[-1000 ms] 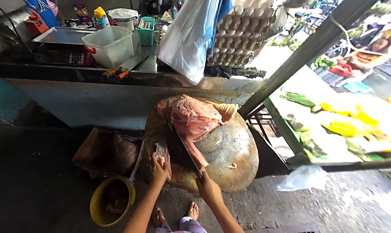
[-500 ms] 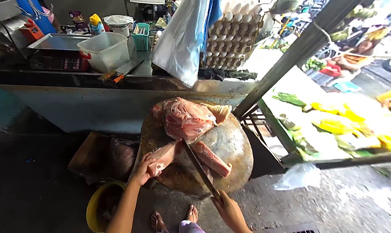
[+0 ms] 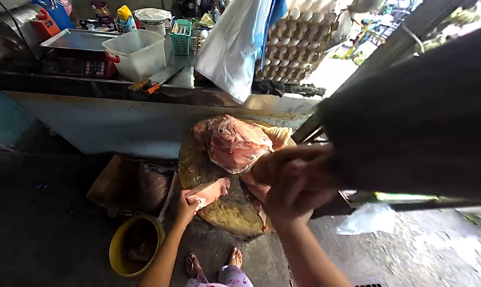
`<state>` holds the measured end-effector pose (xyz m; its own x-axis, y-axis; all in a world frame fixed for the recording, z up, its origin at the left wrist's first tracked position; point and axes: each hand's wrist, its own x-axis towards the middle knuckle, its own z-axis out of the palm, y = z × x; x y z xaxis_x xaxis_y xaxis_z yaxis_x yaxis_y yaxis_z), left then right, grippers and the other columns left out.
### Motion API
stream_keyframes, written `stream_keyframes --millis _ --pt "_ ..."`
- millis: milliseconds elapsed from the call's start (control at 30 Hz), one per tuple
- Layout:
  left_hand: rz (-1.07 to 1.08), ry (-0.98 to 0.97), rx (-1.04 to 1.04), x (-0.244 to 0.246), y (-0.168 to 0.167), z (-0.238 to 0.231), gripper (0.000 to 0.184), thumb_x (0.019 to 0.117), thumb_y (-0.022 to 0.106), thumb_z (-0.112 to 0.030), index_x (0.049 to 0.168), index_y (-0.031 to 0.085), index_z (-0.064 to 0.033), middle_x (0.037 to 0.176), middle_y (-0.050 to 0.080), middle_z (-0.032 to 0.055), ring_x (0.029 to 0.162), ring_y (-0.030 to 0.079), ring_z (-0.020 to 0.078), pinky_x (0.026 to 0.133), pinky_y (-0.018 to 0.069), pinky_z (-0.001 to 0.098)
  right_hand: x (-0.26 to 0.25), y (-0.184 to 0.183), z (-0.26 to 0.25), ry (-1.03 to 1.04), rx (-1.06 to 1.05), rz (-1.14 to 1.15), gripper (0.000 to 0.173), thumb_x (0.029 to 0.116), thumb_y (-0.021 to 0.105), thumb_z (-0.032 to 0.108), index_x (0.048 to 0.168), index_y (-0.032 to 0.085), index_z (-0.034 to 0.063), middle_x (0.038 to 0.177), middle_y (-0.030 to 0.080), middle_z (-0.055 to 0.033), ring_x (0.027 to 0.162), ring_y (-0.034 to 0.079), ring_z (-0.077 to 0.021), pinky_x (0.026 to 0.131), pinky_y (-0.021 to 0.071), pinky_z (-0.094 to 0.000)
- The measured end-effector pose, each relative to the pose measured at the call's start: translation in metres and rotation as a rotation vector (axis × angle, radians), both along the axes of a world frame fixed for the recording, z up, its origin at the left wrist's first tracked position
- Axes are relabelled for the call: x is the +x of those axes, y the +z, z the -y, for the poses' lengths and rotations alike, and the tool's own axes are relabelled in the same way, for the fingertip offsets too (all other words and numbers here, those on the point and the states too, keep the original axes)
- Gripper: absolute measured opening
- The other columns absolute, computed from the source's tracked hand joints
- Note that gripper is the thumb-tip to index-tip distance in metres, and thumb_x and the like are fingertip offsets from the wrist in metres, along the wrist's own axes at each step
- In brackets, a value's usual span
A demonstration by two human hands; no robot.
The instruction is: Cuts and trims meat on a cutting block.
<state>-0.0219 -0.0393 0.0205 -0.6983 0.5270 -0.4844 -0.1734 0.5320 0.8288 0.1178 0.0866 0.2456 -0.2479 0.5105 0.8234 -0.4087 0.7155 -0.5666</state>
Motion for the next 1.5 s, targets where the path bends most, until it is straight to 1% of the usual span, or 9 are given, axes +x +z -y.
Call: stream_keyframes --millis 67,167,467,667,900,1100,1233,1333,1500 --pt "-0.001 0.005 0.019 0.0 0.003 -0.001 0.064 0.0938 0.073 -0.008 0.148 0.039 -0.0006 0.135 0.056 0.0287 0.1 0.07 0.0363 0.081 0.0614 0.048 0.023 -0.098 0.015 -0.131 -0.212 0.551 0.031 0.1024 0.058 0.023 0.114 0.057 -0.0065 0.067 0.06 -0.0037 0.055 0.061 -0.0143 0.054 0.0558 -0.0354" --pt "-0.005 0.002 0.011 -0.001 -0.003 0.0 0.067 0.0935 0.073 -0.008 0.15 0.038 -0.0011 0.136 0.056 0.0285 0.103 0.07 0.0362 0.084 0.0611 0.0488 0.038 -0.188 0.026 -0.033 -0.538 1.682 0.045 0.107 0.052 0.033 0.14 0.049 0.004 0.107 0.071 -0.0235 0.102 0.07 -0.0414 0.091 0.054 -0.06" --pt "0.201 0.277 0.235 0.007 -0.025 0.011 0.071 0.0925 0.073 -0.001 0.151 0.033 -0.0036 0.142 0.049 0.0289 0.101 0.069 0.035 0.078 0.0621 0.0448 0.054 -0.19 -0.02 -0.007 -0.346 1.889 0.046 0.1066 0.051 0.042 0.139 0.054 0.0091 0.113 0.071 -0.0227 0.109 0.069 -0.0434 0.093 0.0519 -0.0629" --pt "0.145 0.263 0.334 0.016 -0.028 -0.028 0.066 0.0955 0.067 0.0 0.153 0.034 -0.0031 0.141 0.052 0.0276 0.107 0.067 0.0336 0.084 0.0601 0.0448 0.056 -0.163 -0.04 0.035 -0.392 1.511 0.046 0.1039 0.059 0.036 0.137 0.057 0.0038 0.093 0.07 -0.0212 0.086 0.07 -0.0387 0.082 0.0545 -0.0585" --pt "-0.273 0.127 -0.004 0.011 -0.009 -0.025 0.049 0.0946 0.068 -0.005 0.142 0.056 0.0013 0.139 0.057 0.0263 0.121 0.062 0.0339 0.102 0.0523 0.0439 0.015 -0.002 -0.053 0.275 0.027 0.354 0.038 0.1073 0.049 0.046 0.118 0.059 0.0118 0.081 0.065 0.0049 0.066 0.063 -0.0018 0.059 0.0579 -0.0237" --pt "-0.329 0.222 0.028 0.021 -0.012 -0.026 0.038 0.0933 0.067 0.0 0.13 0.063 0.0047 0.126 0.064 0.0245 0.106 0.069 0.0283 0.095 0.0565 0.0387 -0.029 0.116 -0.046 0.363 0.034 -0.275 0.019 0.1101 0.038 0.027 0.102 0.048 0.0121 0.069 0.055 0.0018 0.051 0.057 -0.0132 0.045 0.0548 -0.0302" --pt "-0.37 0.225 0.042 0.021 -0.017 -0.027 0.036 0.092 0.068 0.0 0.128 0.065 0.0056 0.123 0.065 0.0254 0.104 0.069 0.0299 0.094 0.0567 0.0408 0.012 -0.088 -0.03 0.09 -0.123 0.623 0.033 0.1048 0.055 0.028 0.115 0.058 -0.0038 0.066 0.06 -0.0058 0.054 0.06 -0.018 0.053 0.0547 -0.0377" --pt "-0.309 0.19 0.023 0.027 -0.015 -0.022 0.038 0.0942 0.068 -0.002 0.131 0.062 0.0059 0.127 0.064 0.025 0.109 0.068 0.0306 0.098 0.0552 0.0419 0.04 -0.202 -0.019 0.124 -0.388 1.732 0.049 0.1078 0.05 0.036 0.144 0.046 0.0039 0.109 0.071 -0.0246 0.104 0.07 -0.0425 0.092 0.0537 -0.0605" --pt "-0.301 0.183 0.033 0.031 -0.022 -0.022 0.043 0.0938 0.067 -0.001 0.135 0.057 0.0069 0.132 0.061 0.0264 0.112 0.066 0.032 0.098 0.055 0.0424 0.04 -0.207 -0.033 0.167 -0.419 1.867 0.05 0.107 0.052 0.041 0.14 0.052 0.0039 0.112 0.07 -0.0248 0.108 0.069 -0.0424 0.094 0.0524 -0.0611"
